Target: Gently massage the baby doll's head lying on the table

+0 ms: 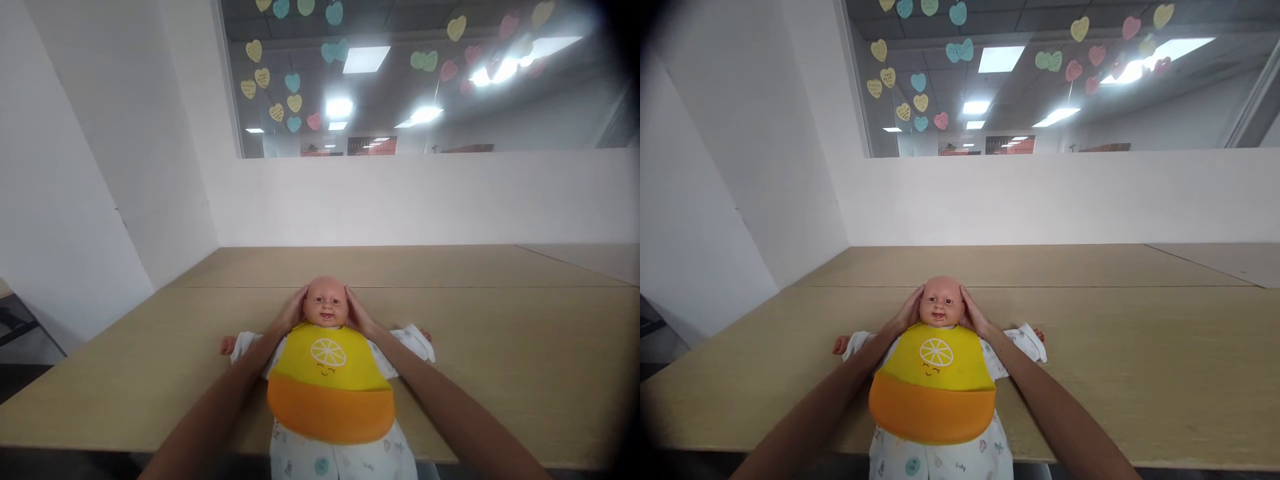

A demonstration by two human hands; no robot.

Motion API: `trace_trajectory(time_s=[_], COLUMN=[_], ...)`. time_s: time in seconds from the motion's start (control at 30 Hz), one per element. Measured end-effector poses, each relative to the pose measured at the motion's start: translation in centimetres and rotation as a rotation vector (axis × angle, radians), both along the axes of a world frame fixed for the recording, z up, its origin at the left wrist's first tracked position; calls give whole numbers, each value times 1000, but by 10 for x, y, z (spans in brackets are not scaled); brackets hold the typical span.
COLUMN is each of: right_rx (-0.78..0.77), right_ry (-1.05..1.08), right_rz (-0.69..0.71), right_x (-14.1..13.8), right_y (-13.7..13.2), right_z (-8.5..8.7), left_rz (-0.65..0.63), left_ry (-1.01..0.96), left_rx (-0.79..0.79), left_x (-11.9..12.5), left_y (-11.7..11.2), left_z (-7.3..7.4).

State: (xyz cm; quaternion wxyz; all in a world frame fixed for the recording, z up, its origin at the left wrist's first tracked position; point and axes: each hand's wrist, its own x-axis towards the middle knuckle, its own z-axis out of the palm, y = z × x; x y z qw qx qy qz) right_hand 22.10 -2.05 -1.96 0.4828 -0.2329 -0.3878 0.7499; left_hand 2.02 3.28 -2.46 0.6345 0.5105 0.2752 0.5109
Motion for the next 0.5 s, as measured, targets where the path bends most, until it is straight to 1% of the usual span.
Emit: trace_trajectory(time_s=[0.13,0.2,0.33,0.43,0.5], right_rx=[-8,12,80,142,157], right_ry=[4,15,2,4,15], right_rz=[54,43,-69,-204,-277], right_x=[3,5,6,6,6], right_y=[2,3,4,6,8], right_z=[-3,-5,-8,-9,-9], left_rz=[-25,-23,-54,-74,-70], left_ry=[12,33,63,76,76], left_rx=[-32,-30,-47,-57,-55], left_x=[-2,-6,-11,-8,-5], left_y=[-4,-8,-17,-18,-18], left_z=[-4,-3,2,9,13])
